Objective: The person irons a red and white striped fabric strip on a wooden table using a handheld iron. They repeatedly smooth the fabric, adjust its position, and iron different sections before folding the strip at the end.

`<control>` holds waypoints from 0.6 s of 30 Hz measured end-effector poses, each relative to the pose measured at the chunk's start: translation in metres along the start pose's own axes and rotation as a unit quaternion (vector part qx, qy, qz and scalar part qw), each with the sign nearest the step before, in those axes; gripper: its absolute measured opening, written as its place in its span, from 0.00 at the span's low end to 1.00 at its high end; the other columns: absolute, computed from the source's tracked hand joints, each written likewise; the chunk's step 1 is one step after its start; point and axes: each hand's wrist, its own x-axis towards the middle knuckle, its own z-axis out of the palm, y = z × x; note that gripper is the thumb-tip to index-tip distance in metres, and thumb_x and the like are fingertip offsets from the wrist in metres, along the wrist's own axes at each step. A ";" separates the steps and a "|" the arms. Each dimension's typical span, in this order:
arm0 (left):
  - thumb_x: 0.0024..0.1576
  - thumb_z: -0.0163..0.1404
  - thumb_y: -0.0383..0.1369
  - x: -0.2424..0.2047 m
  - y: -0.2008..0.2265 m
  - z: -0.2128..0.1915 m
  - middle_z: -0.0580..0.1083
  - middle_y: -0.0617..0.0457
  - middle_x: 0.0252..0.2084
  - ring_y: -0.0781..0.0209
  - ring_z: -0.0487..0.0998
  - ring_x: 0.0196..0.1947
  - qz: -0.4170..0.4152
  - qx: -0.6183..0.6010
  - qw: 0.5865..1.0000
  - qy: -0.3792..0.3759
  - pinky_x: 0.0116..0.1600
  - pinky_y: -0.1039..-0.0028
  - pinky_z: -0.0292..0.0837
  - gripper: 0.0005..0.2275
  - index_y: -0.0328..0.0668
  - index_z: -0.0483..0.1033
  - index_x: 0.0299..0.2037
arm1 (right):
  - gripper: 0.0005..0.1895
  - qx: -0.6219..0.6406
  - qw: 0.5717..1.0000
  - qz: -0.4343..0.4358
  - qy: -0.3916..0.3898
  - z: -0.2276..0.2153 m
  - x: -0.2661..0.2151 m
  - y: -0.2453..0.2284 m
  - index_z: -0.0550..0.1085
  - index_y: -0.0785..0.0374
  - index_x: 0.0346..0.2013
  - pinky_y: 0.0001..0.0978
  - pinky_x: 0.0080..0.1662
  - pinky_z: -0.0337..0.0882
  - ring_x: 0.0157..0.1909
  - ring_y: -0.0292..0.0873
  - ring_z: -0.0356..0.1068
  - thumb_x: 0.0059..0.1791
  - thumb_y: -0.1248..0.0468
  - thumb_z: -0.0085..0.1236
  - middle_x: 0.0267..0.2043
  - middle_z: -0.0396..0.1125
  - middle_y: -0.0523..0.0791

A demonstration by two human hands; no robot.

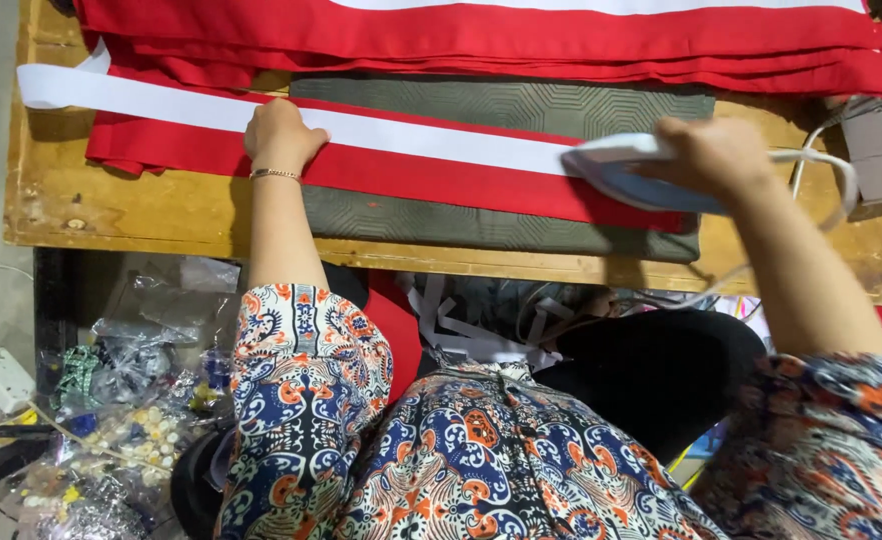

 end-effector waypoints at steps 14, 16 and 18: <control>0.59 0.49 0.29 0.014 -0.005 0.003 0.77 0.40 0.50 0.36 0.78 0.48 -0.032 -0.014 0.999 -0.015 0.44 0.52 0.77 0.08 0.38 0.79 0.44 | 0.37 -0.005 0.991 -0.061 0.123 -0.041 0.057 -0.105 0.73 0.49 0.39 0.49 0.29 0.75 0.28 0.56 0.77 0.48 0.20 0.45 0.28 0.75 0.47; 0.58 0.50 0.27 0.015 -0.006 0.002 0.76 0.39 0.52 0.36 0.78 0.51 -0.043 -0.003 0.999 -0.025 0.46 0.53 0.78 0.10 0.38 0.79 0.47 | 0.38 0.011 0.990 -0.082 0.117 -0.067 0.077 -0.151 0.74 0.49 0.39 0.48 0.29 0.75 0.28 0.54 0.77 0.49 0.19 0.43 0.28 0.76 0.46; 0.59 0.50 0.28 0.016 -0.006 0.002 0.76 0.41 0.54 0.38 0.78 0.53 -0.051 -0.019 0.998 -0.026 0.49 0.54 0.77 0.11 0.41 0.79 0.51 | 0.38 0.041 0.985 -0.115 0.125 -0.095 0.091 -0.196 0.76 0.50 0.42 0.44 0.28 0.73 0.27 0.50 0.76 0.50 0.20 0.47 0.25 0.74 0.44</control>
